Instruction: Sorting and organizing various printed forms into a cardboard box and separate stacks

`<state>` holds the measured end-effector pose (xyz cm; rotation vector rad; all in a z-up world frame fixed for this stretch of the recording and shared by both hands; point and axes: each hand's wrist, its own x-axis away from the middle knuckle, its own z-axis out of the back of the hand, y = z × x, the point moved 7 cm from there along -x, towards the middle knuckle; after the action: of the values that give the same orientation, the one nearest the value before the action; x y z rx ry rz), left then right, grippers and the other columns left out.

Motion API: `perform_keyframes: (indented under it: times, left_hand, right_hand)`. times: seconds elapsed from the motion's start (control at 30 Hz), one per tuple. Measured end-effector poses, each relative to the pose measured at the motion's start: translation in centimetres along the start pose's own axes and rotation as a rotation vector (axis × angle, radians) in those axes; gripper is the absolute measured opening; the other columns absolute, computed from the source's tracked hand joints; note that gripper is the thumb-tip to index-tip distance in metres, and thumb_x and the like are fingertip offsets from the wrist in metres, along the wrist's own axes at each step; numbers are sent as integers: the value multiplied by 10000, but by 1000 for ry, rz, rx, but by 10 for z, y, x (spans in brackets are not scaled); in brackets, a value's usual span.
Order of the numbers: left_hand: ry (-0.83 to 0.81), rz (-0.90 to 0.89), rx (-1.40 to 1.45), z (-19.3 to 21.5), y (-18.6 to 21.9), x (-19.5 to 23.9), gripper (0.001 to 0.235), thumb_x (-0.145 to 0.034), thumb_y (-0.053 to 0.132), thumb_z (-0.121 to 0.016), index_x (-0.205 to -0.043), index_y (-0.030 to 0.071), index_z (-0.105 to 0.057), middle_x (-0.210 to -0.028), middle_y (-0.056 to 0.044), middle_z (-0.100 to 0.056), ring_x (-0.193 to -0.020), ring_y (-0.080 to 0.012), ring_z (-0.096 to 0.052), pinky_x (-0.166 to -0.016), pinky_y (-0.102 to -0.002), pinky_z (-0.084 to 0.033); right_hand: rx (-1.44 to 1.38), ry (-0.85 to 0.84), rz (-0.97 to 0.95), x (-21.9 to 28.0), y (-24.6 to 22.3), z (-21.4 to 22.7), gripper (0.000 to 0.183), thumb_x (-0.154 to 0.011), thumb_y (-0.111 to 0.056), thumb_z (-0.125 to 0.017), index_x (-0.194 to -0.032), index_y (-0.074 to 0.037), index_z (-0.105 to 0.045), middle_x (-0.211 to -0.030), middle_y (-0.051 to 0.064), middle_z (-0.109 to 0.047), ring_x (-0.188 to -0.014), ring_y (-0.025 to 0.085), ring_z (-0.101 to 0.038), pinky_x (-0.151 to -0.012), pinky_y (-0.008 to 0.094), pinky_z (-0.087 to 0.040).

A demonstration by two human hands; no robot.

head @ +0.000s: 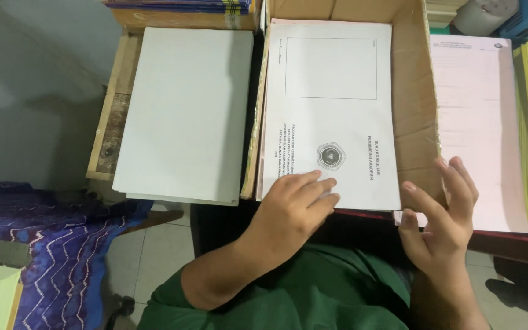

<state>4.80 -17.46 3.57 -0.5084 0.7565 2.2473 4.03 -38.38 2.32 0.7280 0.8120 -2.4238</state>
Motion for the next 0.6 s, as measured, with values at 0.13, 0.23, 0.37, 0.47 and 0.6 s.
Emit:
perform_keyframes:
  times: [0.13,0.23,0.37,0.47,0.6]
  left_hand:
    - [-106,69,61,2,-8,-2,253,-918,154,-791,-1125,35,-710,-1276,-146,-693,-1265,-347,-605,-1018,-466,-482]
    - [-78,117,34,1,-15,2,320,-905,184,-814,-1163,30,-704,-1299,-149,-677,-1275,-352,-596,-1055,-475,-493]
    - [-37,149,25,8,-17,2,474,-910,324,-816,-1249,36,-651,-1348,-153,-624,-1304,-392,-581,-1077,-519,-512]
    - [-29,161,-5,5,-21,5,422,-893,145,-839,-1259,28,-666,-1359,-149,-619,-1320,-392,-576,-1123,-534,-483]
    - [-59,164,73,5,-23,7,434,-906,195,-820,-1266,25,-647,-1381,-161,-609,-1340,-419,-566,-1127,-586,-459]
  right_hand:
    - [-384,82,-83,12,12,0,525,-1023,-60,-516,-1526,-113,-374,-1640,224,-276,-1632,400,-273,-1282,585,-389]
    - [-504,132,-169,10,12,0,626,-1037,-141,-517,-1607,-128,-257,-1661,207,-260,-1610,381,-302,-1261,487,-434]
    - [-521,227,-144,8,16,4,637,-1045,-217,-518,-1618,-97,-266,-1620,155,-342,-1585,329,-349,-1413,558,-325]
    - [-539,231,-141,6,15,7,623,-1046,-227,-534,-1607,-105,-290,-1611,173,-367,-1567,353,-380,-1410,566,-338]
    - [-607,248,-230,17,36,16,608,-1039,-196,-559,-1591,-125,-313,-1620,176,-387,-1583,303,-387,-1342,482,-420]
